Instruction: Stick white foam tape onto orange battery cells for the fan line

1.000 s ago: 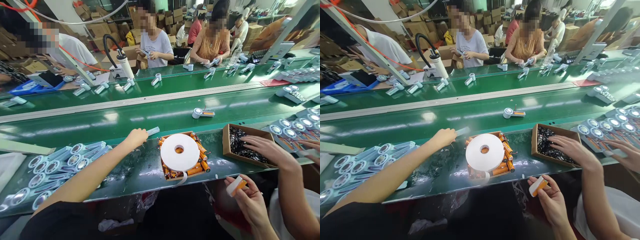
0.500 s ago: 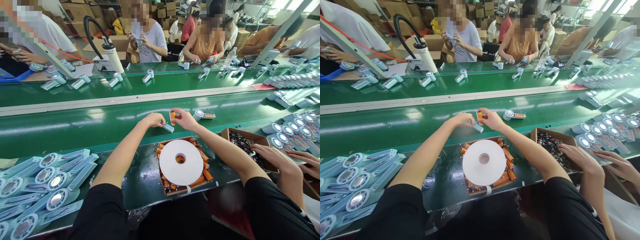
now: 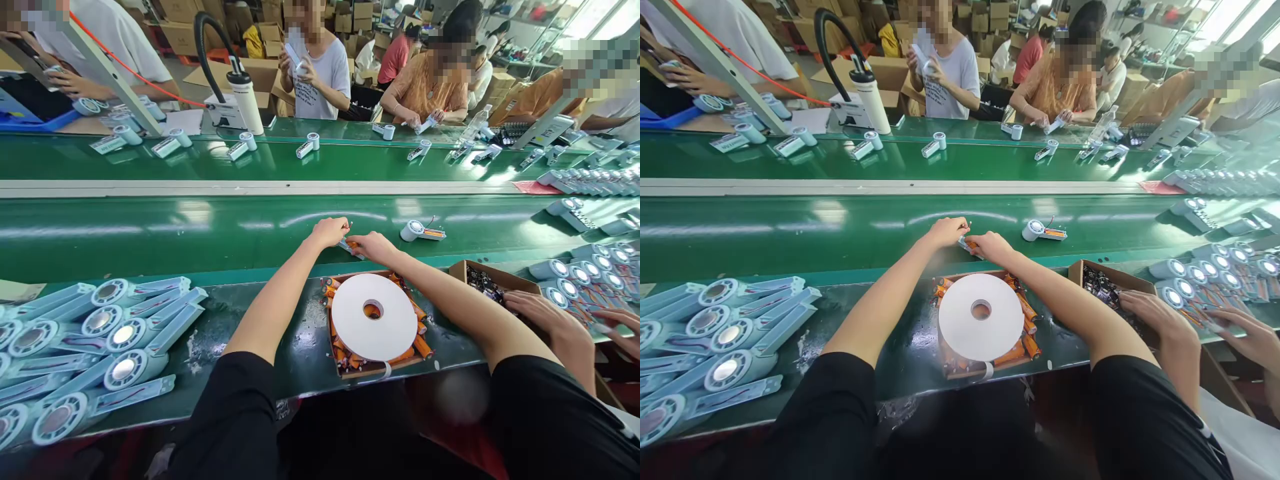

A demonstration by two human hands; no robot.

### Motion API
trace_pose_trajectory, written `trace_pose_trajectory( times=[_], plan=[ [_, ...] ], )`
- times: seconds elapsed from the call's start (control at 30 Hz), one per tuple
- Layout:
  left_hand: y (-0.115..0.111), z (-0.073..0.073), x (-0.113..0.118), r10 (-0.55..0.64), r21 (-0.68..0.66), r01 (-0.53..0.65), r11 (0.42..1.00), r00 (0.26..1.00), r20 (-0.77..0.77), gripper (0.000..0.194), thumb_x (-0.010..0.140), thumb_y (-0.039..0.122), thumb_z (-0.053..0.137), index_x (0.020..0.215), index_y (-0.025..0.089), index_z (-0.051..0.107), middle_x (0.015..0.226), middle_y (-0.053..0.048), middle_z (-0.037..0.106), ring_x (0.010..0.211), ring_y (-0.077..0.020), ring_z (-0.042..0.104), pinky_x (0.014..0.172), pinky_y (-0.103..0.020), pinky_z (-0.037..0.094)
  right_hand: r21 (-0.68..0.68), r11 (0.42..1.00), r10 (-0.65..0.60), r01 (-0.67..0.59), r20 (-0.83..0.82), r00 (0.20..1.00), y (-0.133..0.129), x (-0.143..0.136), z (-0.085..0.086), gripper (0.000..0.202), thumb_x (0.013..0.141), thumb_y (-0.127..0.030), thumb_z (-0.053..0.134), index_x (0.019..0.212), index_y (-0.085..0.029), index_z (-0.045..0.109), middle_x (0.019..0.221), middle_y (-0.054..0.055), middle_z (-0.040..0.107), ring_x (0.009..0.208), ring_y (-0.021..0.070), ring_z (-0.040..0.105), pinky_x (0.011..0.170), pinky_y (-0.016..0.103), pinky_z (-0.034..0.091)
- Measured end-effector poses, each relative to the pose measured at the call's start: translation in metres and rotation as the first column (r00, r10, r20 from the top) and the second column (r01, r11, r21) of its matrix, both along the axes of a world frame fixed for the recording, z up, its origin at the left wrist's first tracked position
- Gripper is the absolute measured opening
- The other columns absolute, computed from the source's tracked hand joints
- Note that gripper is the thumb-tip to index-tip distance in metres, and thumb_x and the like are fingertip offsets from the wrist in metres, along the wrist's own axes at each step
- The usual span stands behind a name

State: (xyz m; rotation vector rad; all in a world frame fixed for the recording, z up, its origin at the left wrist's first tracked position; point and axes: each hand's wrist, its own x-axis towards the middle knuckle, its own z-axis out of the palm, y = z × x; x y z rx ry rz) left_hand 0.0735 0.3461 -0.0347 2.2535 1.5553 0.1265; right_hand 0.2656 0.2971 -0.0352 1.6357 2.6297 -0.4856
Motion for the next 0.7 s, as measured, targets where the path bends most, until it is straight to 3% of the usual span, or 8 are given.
trace_pose_trajectory(
  times=[0.13, 0.23, 0.3, 0.37, 0.43, 0.5, 0.57, 0.7],
  plan=[
    [0.000, 0.004, 0.011, 0.024, -0.013, -0.024, 1.000, 1.000, 0.015, 0.030, 0.104, 0.036, 0.050, 0.121, 0.024, 0.072, 0.122, -0.009, 0.077, 0.111, -0.0247, 0.069, 0.096, -0.034, 0.050, -0.034, 0.999, 0.034, -0.031, 0.101, 0.994, 0.009, -0.021, 0.007, 0.046, 0.096, -0.051, 0.069, 0.136, -0.029, 0.072, 0.119, 0.015, 0.079, 0.110, 0.0345, 0.074, 0.093, 0.041, 0.055],
    [-0.007, 0.023, 0.014, 0.008, -0.008, -0.008, 1.000, 1.000, 0.017, 0.032, 0.103, 0.030, 0.051, 0.129, 0.021, 0.069, 0.129, -0.012, 0.075, 0.118, -0.0261, 0.067, 0.104, -0.037, 0.048, -0.057, 0.996, 0.073, -0.068, 0.096, 0.993, 0.008, -0.023, 0.034, 0.041, 0.088, -0.042, 0.080, 0.125, -0.025, 0.077, 0.124, 0.014, 0.078, 0.116, 0.0342, 0.072, 0.099, 0.042, 0.055],
    [-0.028, 0.041, 0.008, -0.005, 0.033, 0.004, 0.999, 1.000, 0.029, 0.044, 0.104, 0.033, 0.053, 0.145, 0.018, 0.060, 0.146, -0.014, 0.066, 0.133, -0.0295, 0.058, 0.117, -0.043, 0.039, -0.027, 0.997, 0.075, -0.074, 0.051, 0.996, -0.010, -0.006, 0.056, 0.043, 0.092, -0.038, 0.077, 0.133, -0.024, 0.073, 0.135, 0.013, 0.074, 0.124, 0.0322, 0.069, 0.106, 0.042, 0.053],
    [-0.068, 0.055, -0.004, -0.133, 0.110, 0.122, 0.986, 0.987, 0.095, 0.061, 0.103, 0.045, 0.057, 0.157, 0.018, 0.048, 0.160, -0.015, 0.052, 0.146, -0.0330, 0.046, 0.124, -0.048, 0.031, 0.095, 0.995, 0.005, 0.010, -0.156, 0.988, -0.047, 0.026, 0.072, 0.044, 0.101, -0.040, 0.064, 0.141, -0.024, 0.068, 0.142, 0.011, 0.070, 0.129, 0.0287, 0.066, 0.111, 0.043, 0.051],
    [-0.119, 0.064, -0.019, -0.414, 0.185, 0.385, 0.904, 0.895, 0.165, 0.073, 0.096, 0.058, 0.065, 0.158, 0.023, 0.048, 0.163, -0.012, 0.049, 0.149, -0.0342, 0.042, 0.126, -0.048, 0.029, 0.191, 0.959, -0.090, 0.209, -0.494, 0.865, -0.100, 0.062, 0.076, 0.041, 0.105, -0.044, 0.056, 0.136, -0.022, 0.070, 0.134, 0.010, 0.074, 0.122, 0.0254, 0.070, 0.107, 0.041, 0.054],
    [-0.171, 0.066, -0.031, -0.625, 0.190, 0.600, 0.777, 0.770, 0.127, 0.080, 0.086, 0.060, 0.076, 0.155, 0.027, 0.051, 0.161, -0.010, 0.052, 0.150, -0.0366, 0.041, 0.127, -0.052, 0.027, 0.146, 0.919, -0.158, 0.367, -0.717, 0.679, -0.158, 0.090, 0.071, 0.036, 0.102, -0.047, 0.060, 0.118, -0.021, 0.077, 0.112, 0.009, 0.080, 0.102, 0.0229, 0.075, 0.094, 0.039, 0.060],
    [-0.211, 0.066, -0.036, -0.657, 0.197, 0.637, 0.745, 0.753, 0.050, 0.075, 0.088, 0.042, 0.077, 0.156, 0.024, 0.049, 0.159, -0.012, 0.054, 0.148, -0.0377, 0.042, 0.127, -0.058, 0.025, 0.055, 0.908, -0.206, 0.415, -0.805, 0.556, -0.208, 0.104, 0.061, 0.032, 0.097, -0.049, 0.067, 0.106, -0.020, 0.078, 0.100, 0.008, 0.081, 0.089, 0.0209, 0.076, 0.083, 0.035, 0.061],
    [-0.256, 0.069, -0.036, -0.556, 0.412, 0.498, 0.763, 0.830, 0.026, 0.059, 0.089, 0.009, 0.060, 0.147, 0.020, 0.053, 0.146, -0.013, 0.064, 0.140, -0.0343, 0.048, 0.121, -0.057, 0.036, -0.216, 0.893, -0.341, 0.395, -0.897, 0.280, -0.273, 0.087, 0.047, 0.036, 0.095, -0.052, 0.069, 0.110, -0.020, 0.072, 0.077, 0.002, 0.074, 0.057, 0.0138, 0.066, 0.050, 0.024, 0.050]
  ],
)
